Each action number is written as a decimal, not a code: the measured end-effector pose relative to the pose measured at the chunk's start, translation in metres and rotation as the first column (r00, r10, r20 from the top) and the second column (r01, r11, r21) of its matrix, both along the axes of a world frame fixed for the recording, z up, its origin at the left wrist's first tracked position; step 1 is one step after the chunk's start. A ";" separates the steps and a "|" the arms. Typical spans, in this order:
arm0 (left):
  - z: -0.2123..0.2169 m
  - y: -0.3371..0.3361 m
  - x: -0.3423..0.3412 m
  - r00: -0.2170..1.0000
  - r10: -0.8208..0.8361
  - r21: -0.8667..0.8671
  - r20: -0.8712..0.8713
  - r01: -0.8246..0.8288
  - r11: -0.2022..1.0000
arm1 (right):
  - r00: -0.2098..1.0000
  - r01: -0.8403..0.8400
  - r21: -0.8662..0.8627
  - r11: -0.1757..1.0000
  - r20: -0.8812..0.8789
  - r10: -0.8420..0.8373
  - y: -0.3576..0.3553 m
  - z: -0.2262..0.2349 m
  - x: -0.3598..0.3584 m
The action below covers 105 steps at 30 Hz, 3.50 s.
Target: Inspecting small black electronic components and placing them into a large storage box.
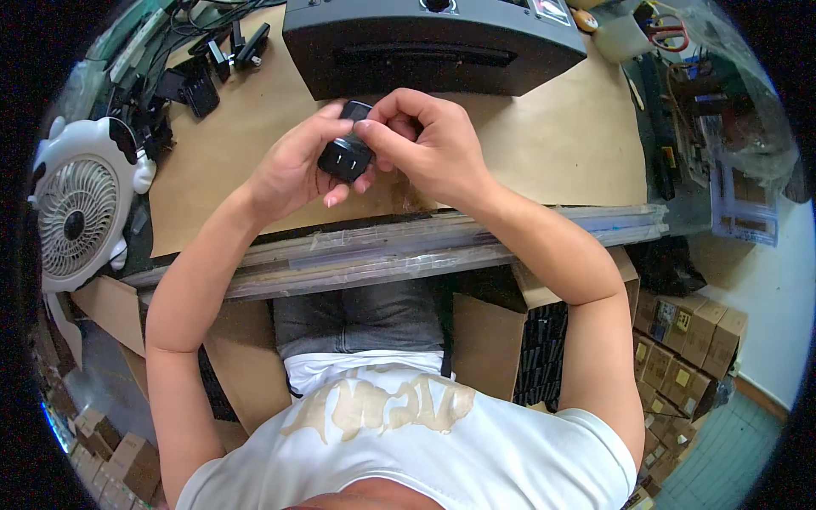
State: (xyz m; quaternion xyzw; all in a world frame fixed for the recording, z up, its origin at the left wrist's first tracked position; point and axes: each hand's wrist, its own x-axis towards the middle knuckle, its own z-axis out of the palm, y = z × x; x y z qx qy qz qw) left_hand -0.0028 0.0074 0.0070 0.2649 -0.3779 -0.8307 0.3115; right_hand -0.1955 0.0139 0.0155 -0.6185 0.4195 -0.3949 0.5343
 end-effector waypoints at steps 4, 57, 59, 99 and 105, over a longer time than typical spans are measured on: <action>0.002 0.000 0.001 0.999 0.019 -0.026 0.038 -0.018 1.000 | 0.998 0.006 -0.060 0.998 -0.062 -0.010 0.000 0.000 0.000; 0.024 -0.022 0.079 0.137 0.983 -0.993 0.121 0.008 0.121 | 0.573 0.056 -0.745 0.665 -0.521 -0.632 0.039 0.005 -0.145; 0.020 -0.034 0.113 0.022 0.971 -0.952 0.237 0.206 0.228 | 0.477 0.200 -0.739 0.643 -0.500 -0.723 0.020 -0.004 -0.194; 0.012 0.019 -0.004 0.734 0.431 -0.792 0.526 0.237 0.563 | 0.802 0.594 -0.391 0.703 0.358 -0.478 -0.046 0.036 -0.109; 0.007 0.012 -0.033 0.934 0.049 -0.244 0.354 0.041 0.969 | 0.980 -0.130 0.078 0.988 0.163 0.116 -0.041 0.052 -0.119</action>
